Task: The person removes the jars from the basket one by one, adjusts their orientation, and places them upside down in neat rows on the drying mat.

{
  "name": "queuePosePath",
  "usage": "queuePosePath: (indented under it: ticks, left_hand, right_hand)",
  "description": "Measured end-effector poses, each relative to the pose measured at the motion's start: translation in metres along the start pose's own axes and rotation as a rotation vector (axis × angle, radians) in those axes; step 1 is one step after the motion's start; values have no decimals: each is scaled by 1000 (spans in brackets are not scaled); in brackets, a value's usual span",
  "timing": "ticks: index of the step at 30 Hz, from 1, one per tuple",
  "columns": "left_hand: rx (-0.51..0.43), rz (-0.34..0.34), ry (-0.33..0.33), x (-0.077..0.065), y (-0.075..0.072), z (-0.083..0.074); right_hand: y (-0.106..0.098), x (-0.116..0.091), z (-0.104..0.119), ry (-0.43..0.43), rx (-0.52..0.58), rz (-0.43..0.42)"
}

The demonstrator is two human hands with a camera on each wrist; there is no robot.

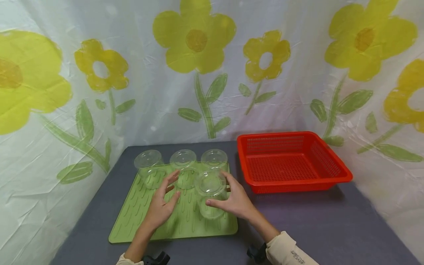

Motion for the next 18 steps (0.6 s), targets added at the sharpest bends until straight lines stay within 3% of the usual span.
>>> queuePosePath:
  ticks: [7,13,18]
  left_hand:
    - [31,-86,-75,-15,-13,6]
    - [21,-117,-66,-14,-17,4]
    - [67,-146,-11,-7,-21,3]
  right_hand:
    - [9,2,-5,26,-4,45]
    - [9,0,-8,31,-4,55]
    - [5,-2,-6,-11,-15,72]
Point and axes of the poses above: each hand's wrist, its own x-axis towards the middle knuckle, its own y-axis out of the palm, z = x × y, the point moved 1 cm from there along x, towards the middle knuckle, and after that the axes turned 11 degrees about z, right-handed, at the moved point
